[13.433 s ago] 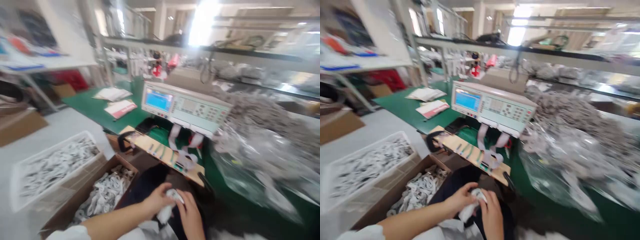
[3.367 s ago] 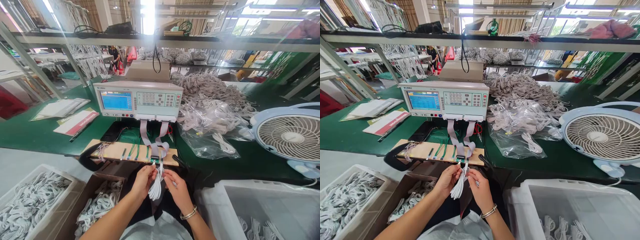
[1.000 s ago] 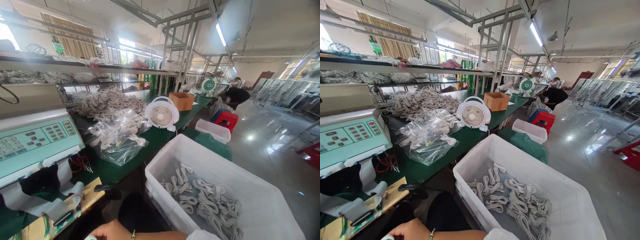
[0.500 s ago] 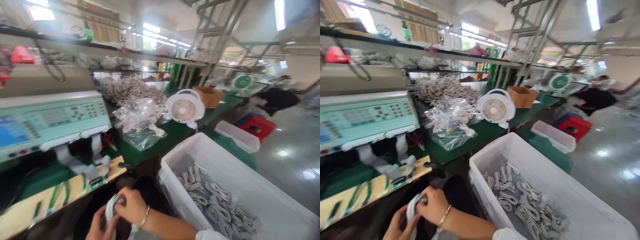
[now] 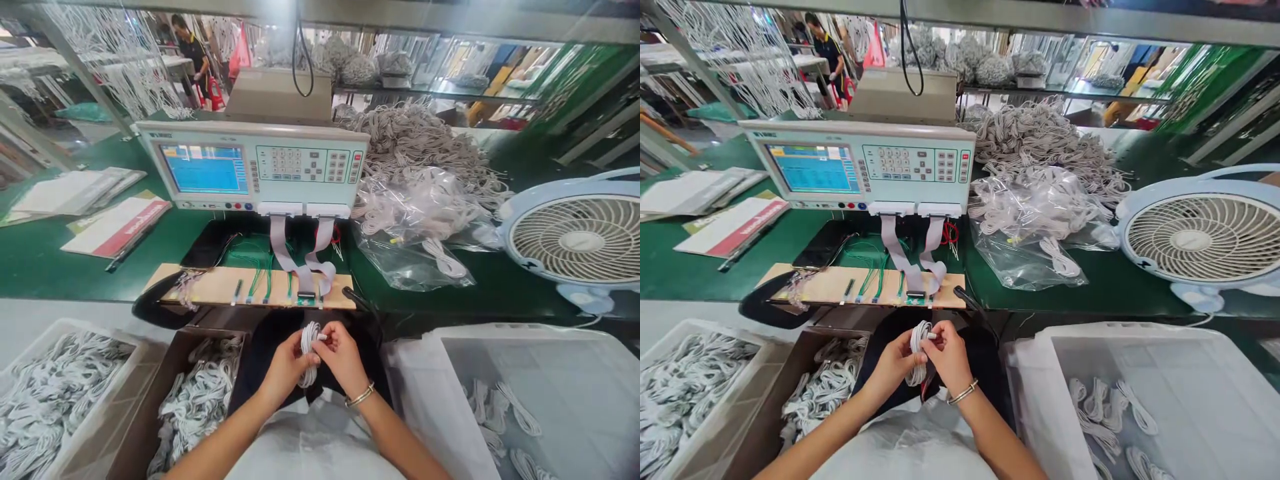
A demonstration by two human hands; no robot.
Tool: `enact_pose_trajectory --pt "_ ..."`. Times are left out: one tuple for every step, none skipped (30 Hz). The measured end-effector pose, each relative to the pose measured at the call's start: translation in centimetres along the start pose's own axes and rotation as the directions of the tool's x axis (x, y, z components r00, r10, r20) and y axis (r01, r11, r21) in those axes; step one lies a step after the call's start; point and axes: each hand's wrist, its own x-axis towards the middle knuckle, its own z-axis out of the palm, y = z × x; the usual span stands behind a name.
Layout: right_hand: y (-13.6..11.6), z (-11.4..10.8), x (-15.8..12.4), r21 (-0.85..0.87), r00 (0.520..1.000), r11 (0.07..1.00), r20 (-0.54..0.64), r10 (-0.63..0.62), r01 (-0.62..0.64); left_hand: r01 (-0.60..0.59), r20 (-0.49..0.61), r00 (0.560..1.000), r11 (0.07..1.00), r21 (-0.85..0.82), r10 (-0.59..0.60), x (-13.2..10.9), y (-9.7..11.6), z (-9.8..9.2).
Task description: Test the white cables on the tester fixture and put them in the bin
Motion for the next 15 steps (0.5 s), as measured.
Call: enact_pose_trajectory --pt "0.1 0.0 0.2 0.023 1.000 1.000 0.021 0.014 -0.014 -0.016 0.010 1.000 0.999 0.033 0.016 0.1 0.1 -0.2" --pt "0.1 0.0 0.3 0.047 0.999 0.998 0.037 0.029 -0.031 -0.022 0.027 0.999 0.998 0.055 0.021 0.2 0.2 -0.3" --pt "0.1 -0.1 0.4 0.072 0.998 0.996 0.053 0.044 -0.048 -0.015 0.046 0.999 0.998 0.060 0.013 0.2 0.4 -0.4" --pt "0.1 -0.3 0.5 0.095 0.996 0.993 0.072 0.056 -0.063 0.006 0.065 0.998 0.999 0.046 -0.009 0.1 0.6 -0.5" --pt "0.0 -0.5 0.5 0.113 0.993 0.991 0.095 0.064 -0.074 0.039 0.074 0.996 0.999 0.014 -0.040 0.0 0.8 -0.4" --pt "-0.3 -0.7 0.4 0.123 0.991 0.989 0.120 0.064 -0.079 0.083 0.074 0.994 0.996 -0.032 -0.080 -0.1 0.9 -0.3" --pt "-0.6 -1.0 0.2 0.128 0.988 0.989 0.142 0.056 -0.074 0.131 0.066 0.990 0.987 -0.091 -0.126 -0.3 1.1 -0.1" --pt "-0.9 -1.4 0.0 0.127 0.986 0.990 0.159 0.039 -0.060 0.184 0.052 0.983 0.970 -0.157 -0.178 -0.5 1.2 0.2" --pt "-1.3 -1.7 -0.2 0.116 0.985 0.993 0.170 0.014 -0.034 0.237 0.038 0.971 0.945 -0.224 -0.235 -0.7 1.4 0.4" --pt "-1.7 -2.1 -0.4 0.094 0.985 0.996 0.173 -0.023 0.007 0.281 0.033 0.959 0.917 -0.282 -0.283 -0.9 1.5 0.7" --pt "-2.1 -2.4 -0.6 0.066 0.983 0.996 0.172 -0.068 0.058 0.307 0.038 0.949 0.893 -0.329 -0.313 -1.1 1.7 0.9" --pt "-2.4 -2.7 -0.7 0.038 0.979 0.993 0.168 -0.114 0.109 0.312 0.049 0.947 0.878 -0.363 -0.317 -1.3 1.9 1.1" --pt "-2.6 -3.0 -0.9 0.015 0.975 0.989 0.163 -0.149 0.149 0.304 0.063 0.951 0.870 -0.387 -0.304 -1.5 2.2 1.3" --pt "-2.7 -3.2 -1.0 -0.001 0.973 0.985 0.159 -0.169 0.171 0.297 0.090 0.954 0.865 -0.405 -0.286 -1.6 2.5 1.4" --pt "-2.8 -3.4 -1.0 -0.005 0.973 0.984 0.155 -0.173 0.176 0.299 0.127 0.954 0.860 -0.414 -0.270 -1.7 2.7 1.4"
